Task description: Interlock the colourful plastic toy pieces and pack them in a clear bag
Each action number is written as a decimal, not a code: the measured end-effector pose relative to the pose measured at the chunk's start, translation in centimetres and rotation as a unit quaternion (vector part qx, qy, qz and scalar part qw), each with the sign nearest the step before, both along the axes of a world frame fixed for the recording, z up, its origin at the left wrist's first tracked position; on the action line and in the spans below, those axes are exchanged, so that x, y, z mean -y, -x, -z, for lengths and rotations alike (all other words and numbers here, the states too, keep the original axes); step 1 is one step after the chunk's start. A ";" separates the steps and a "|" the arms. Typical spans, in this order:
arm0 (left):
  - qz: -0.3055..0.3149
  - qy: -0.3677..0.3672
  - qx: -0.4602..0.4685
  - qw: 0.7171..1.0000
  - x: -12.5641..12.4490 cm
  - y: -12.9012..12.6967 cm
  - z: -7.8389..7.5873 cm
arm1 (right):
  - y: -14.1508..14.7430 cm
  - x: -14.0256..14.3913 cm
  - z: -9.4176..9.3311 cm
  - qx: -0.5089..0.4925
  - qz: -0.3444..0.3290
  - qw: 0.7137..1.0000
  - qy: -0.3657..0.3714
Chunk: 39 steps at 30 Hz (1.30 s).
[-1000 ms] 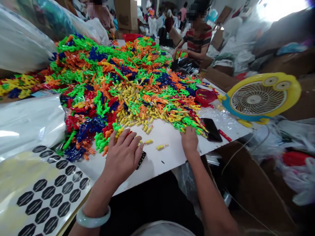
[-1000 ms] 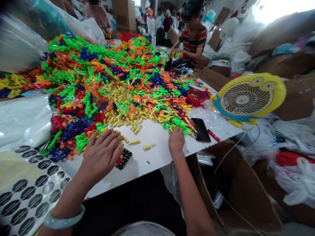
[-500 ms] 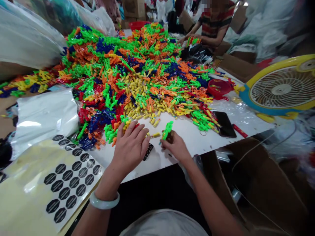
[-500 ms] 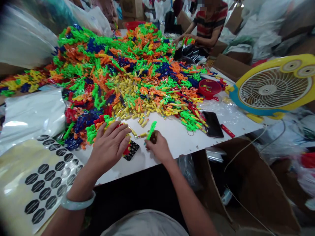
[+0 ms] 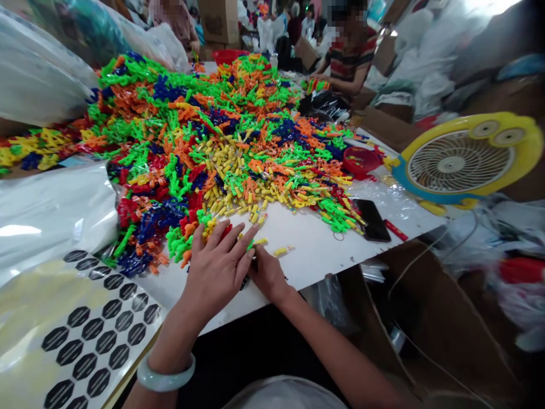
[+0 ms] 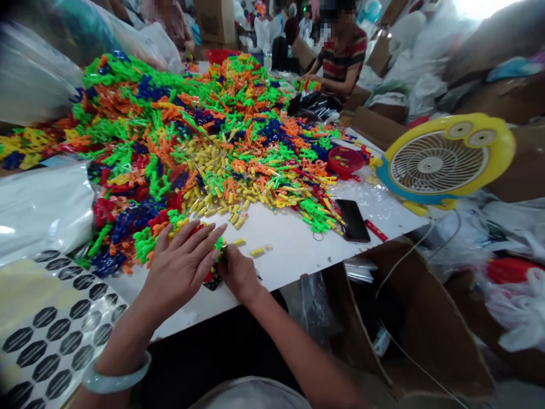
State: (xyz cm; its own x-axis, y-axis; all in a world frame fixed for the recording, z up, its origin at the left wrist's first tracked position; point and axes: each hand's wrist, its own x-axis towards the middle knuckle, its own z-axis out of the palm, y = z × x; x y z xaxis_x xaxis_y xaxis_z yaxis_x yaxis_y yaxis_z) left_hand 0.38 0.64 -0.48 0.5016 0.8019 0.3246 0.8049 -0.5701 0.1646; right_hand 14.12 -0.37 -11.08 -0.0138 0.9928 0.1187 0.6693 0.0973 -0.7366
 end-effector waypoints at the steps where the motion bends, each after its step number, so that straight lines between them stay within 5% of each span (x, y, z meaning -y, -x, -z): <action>1: 0.005 -0.001 -0.002 1.000 0.0 0.0 0.0 | 0.1 0.0 0.1 0.007 0.000 1.000 0.003; 8: 0.012 -0.010 0.008 1.000 -0.1 0.3 0.2 | -3.8 -2.0 -1.7 -0.094 -0.098 0.990 0.028; 11: 0.011 -0.007 0.005 1.000 0.0 0.4 0.2 | -8.4 -5.8 -3.3 0.031 0.090 0.992 -0.081; 13: 0.007 -0.007 0.006 1.000 0.0 0.4 0.1 | -11.4 -8.5 -3.9 0.167 0.210 0.957 -0.114; 16: -0.001 -0.014 0.015 1.000 0.1 0.2 0.2 | -14.1 -10.4 -3.5 0.259 0.226 0.935 -0.084; 24: -0.018 -0.009 0.028 0.999 0.0 -0.3 0.1 | -12.2 -6.4 -0.4 0.261 0.153 0.953 -0.033; 33: -0.040 -0.002 0.026 0.999 -0.1 -0.8 0.1 | -12.5 -2.6 -2.0 0.292 0.192 0.936 0.033; 39: -0.054 0.000 0.035 0.998 -0.2 -1.1 0.2 | -13.9 -0.4 -2.7 0.139 0.213 0.967 0.029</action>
State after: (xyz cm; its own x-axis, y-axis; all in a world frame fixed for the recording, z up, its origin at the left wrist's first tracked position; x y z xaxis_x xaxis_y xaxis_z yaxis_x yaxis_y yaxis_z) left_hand 1.50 0.82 -0.69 0.3884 0.8502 0.3555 0.8478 -0.4808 0.2235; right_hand 28.00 0.05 -8.36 0.3747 0.9202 0.1131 0.8123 -0.2670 -0.5186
